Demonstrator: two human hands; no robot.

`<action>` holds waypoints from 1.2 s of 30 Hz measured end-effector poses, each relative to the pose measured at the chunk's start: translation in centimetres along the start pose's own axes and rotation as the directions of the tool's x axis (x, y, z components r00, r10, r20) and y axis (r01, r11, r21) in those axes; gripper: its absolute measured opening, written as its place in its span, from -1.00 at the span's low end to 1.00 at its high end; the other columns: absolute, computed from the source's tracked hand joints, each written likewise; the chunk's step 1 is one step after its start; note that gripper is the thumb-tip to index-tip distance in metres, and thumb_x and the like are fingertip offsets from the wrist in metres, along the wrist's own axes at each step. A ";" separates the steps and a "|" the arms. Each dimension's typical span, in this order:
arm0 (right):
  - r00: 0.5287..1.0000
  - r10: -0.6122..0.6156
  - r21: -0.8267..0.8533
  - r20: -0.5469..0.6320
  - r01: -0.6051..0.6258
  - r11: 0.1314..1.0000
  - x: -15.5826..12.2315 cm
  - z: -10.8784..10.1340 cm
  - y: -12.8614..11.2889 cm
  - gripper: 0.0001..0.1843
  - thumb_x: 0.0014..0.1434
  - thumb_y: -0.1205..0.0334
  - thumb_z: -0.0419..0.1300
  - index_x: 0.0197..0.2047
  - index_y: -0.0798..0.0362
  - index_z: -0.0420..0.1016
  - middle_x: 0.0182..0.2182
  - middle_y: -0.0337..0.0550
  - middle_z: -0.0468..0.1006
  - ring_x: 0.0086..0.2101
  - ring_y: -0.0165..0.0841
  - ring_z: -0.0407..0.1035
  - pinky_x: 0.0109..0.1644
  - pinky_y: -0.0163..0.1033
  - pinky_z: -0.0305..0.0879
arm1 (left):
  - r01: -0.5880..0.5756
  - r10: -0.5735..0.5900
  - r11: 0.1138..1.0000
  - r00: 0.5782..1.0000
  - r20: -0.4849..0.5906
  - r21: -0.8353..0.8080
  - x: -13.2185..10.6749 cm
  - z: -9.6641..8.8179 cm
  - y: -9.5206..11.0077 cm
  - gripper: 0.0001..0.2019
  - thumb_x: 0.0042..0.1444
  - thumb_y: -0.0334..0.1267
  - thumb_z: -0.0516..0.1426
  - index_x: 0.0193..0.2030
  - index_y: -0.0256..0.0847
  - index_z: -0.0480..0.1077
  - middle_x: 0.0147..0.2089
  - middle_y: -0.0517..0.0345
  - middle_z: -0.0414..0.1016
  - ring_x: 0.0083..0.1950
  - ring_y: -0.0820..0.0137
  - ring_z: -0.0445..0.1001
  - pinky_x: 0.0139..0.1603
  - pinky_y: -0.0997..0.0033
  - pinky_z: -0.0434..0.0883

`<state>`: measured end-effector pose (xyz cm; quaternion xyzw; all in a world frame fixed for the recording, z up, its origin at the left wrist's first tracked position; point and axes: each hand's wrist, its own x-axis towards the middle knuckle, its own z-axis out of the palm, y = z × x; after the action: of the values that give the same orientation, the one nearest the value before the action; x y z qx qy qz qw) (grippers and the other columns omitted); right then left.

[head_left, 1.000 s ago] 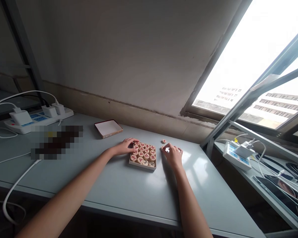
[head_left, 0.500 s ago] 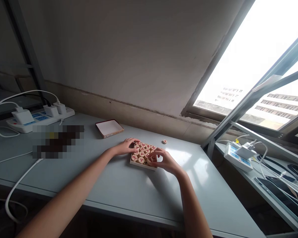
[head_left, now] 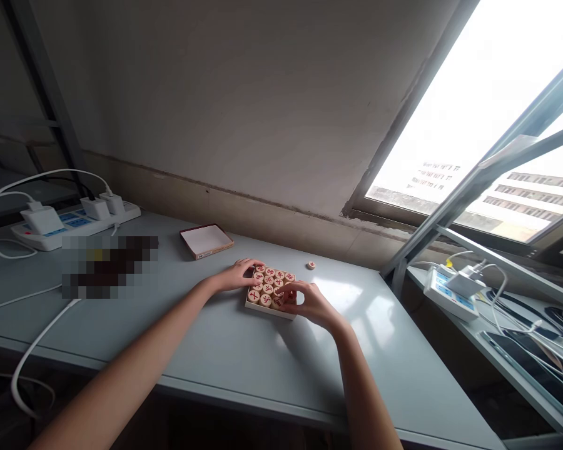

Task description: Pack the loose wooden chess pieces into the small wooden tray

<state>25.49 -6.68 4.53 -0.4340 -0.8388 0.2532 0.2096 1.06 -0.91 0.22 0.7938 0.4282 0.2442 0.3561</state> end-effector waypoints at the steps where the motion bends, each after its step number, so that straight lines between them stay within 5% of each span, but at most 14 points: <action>1: 1.000 0.004 0.005 0.001 -0.004 1.000 0.0 0.0 0.0 -0.77 -0.01 0.18 0.22 -0.22 -0.04 0.50 -0.37 -0.24 0.51 -0.37 -0.40 0.33 -0.25 -0.28 0.24 | 0.003 -0.003 1.000 1.000 0.003 -0.003 0.0 0.0 0.0 -0.45 -0.01 0.08 0.09 0.13 0.00 0.18 0.20 0.08 0.15 0.20 0.21 0.15 0.18 0.24 0.16; 6: 1.000 -0.016 0.003 -0.025 0.016 1.000 -0.2 -0.2 -0.2 -0.77 0.02 0.11 0.19 -0.22 -0.03 0.49 -0.36 -0.23 0.50 -0.37 -0.40 0.32 -0.27 -0.29 0.24 | -0.005 0.005 1.000 1.000 0.007 -0.009 -0.1 0.0 0.3 -0.46 0.00 0.06 0.08 0.13 -0.01 0.19 0.19 0.07 0.17 0.20 0.20 0.15 0.18 0.25 0.16; 9: 0.981 -0.004 -0.095 -0.196 -0.015 0.995 0.3 0.0 0.8 -0.75 0.11 0.10 0.08 -0.16 -0.07 0.47 -0.23 -0.19 0.49 -0.24 -0.35 0.33 -0.12 -0.21 0.21 | -0.014 0.014 1.000 1.000 0.006 -0.021 -0.1 -0.1 0.4 -0.45 -0.01 0.06 0.08 0.13 -0.04 0.20 0.19 0.07 0.18 0.19 0.20 0.16 0.18 0.27 0.16; 11: 0.909 0.070 -0.203 -0.410 -0.166 0.965 1.0 0.2 2.5 -0.70 0.15 0.12 0.02 -0.05 -0.11 0.40 -0.07 -0.17 0.43 -0.07 -0.28 0.27 0.01 -0.11 0.14 | -0.009 0.009 1.000 1.000 0.002 -0.028 0.0 -0.1 0.4 -0.45 -0.02 0.06 0.09 0.13 -0.04 0.21 0.19 0.07 0.18 0.18 0.20 0.18 0.17 0.28 0.17; 13: 0.790 0.198 -0.242 -0.580 -0.399 0.885 1.9 0.3 4.9 -0.58 0.15 0.16 -0.01 0.10 -0.07 0.25 0.10 -0.10 0.28 0.06 -0.20 0.14 0.04 -0.02 0.10 | -0.001 0.001 0.999 1.000 0.001 -0.033 0.0 -0.1 0.2 -0.44 -0.03 0.07 0.09 0.12 -0.05 0.22 0.19 0.07 0.20 0.18 0.19 0.19 0.16 0.28 0.18; 15: 0.747 0.287 -0.267 -0.600 -0.524 0.809 2.8 0.3 7.4 -0.48 0.17 0.17 -0.04 0.21 0.00 0.10 0.21 -0.03 0.11 0.16 -0.18 0.00 0.09 0.02 0.04 | 0.007 -0.007 0.999 1.000 0.008 -0.043 0.1 -0.2 0.1 -0.44 -0.03 0.08 0.09 0.12 -0.07 0.22 0.19 0.07 0.21 0.17 0.17 0.20 0.15 0.28 0.19; 19: 0.840 0.266 -0.383 -0.473 -0.468 0.797 3.9 -0.1 10.7 -0.57 0.21 0.20 -0.11 0.15 0.00 0.19 0.15 -0.01 0.23 0.14 -0.19 0.04 0.14 0.10 -0.11 | 0.005 -0.006 0.994 1.000 -0.007 -0.112 0.1 -0.1 -0.2 -0.46 0.00 0.06 0.09 0.12 -0.06 0.21 0.21 0.05 0.19 0.18 0.18 0.20 0.14 0.28 0.21; 23: 0.841 0.205 -0.348 -0.500 -0.412 0.842 3.7 -0.4 10.7 -0.67 0.24 0.14 -0.13 -0.10 -0.01 0.41 -0.12 -0.08 0.47 -0.07 -0.22 0.26 0.04 0.02 -0.01 | -0.026 0.019 0.983 0.999 -0.042 -0.183 0.5 0.1 -0.1 -0.51 0.02 -0.02 0.08 0.09 -0.12 0.23 0.11 0.02 0.29 0.09 0.23 0.30 0.05 0.30 0.31; 28: 0.855 0.128 -0.294 -0.502 -0.308 0.905 1.1 -0.3 6.7 -0.71 0.16 0.01 0.01 -0.25 -0.04 0.45 -0.21 -0.14 0.47 -0.14 -0.25 0.27 -0.08 -0.12 0.07 | -0.096 0.123 0.991 0.920 -0.373 0.089 1.2 -0.6 -0.6 -0.72 0.08 -0.21 0.00 -0.07 -0.18 0.32 0.00 0.02 0.34 -0.03 0.27 0.34 0.03 0.25 0.30; 32: 0.904 0.068 -0.264 -0.422 -0.194 0.945 -2.2 0.8 2.6 -0.72 0.14 -0.03 0.05 -0.18 -0.10 0.43 -0.19 -0.18 0.44 -0.13 -0.27 0.26 -0.08 -0.16 0.09 | 0.152 0.115 0.904 0.814 -0.570 0.400 1.0 -1.6 -1.8 -0.71 0.06 -0.32 0.01 -0.04 -0.14 0.31 0.02 0.00 0.30 0.06 0.13 0.23 0.06 0.11 0.21; 36: 0.930 0.071 -0.245 -0.361 -0.168 0.955 -4.4 2.4 0.4 -0.76 0.14 0.02 0.07 -0.16 -0.12 0.42 -0.19 -0.19 0.43 -0.13 -0.28 0.26 -0.05 -0.15 0.07 | 0.353 0.034 0.795 0.785 -0.618 0.494 0.4 -2.1 -3.3 -0.70 0.04 -0.34 0.06 -0.04 -0.18 0.29 0.01 -0.11 0.27 0.03 0.04 0.22 -0.02 0.07 0.22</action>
<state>26.74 -10.73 1.76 -0.5472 -0.7868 0.0675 0.2774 -1.87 1.40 -1.03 0.7036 0.6407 0.3047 -0.0393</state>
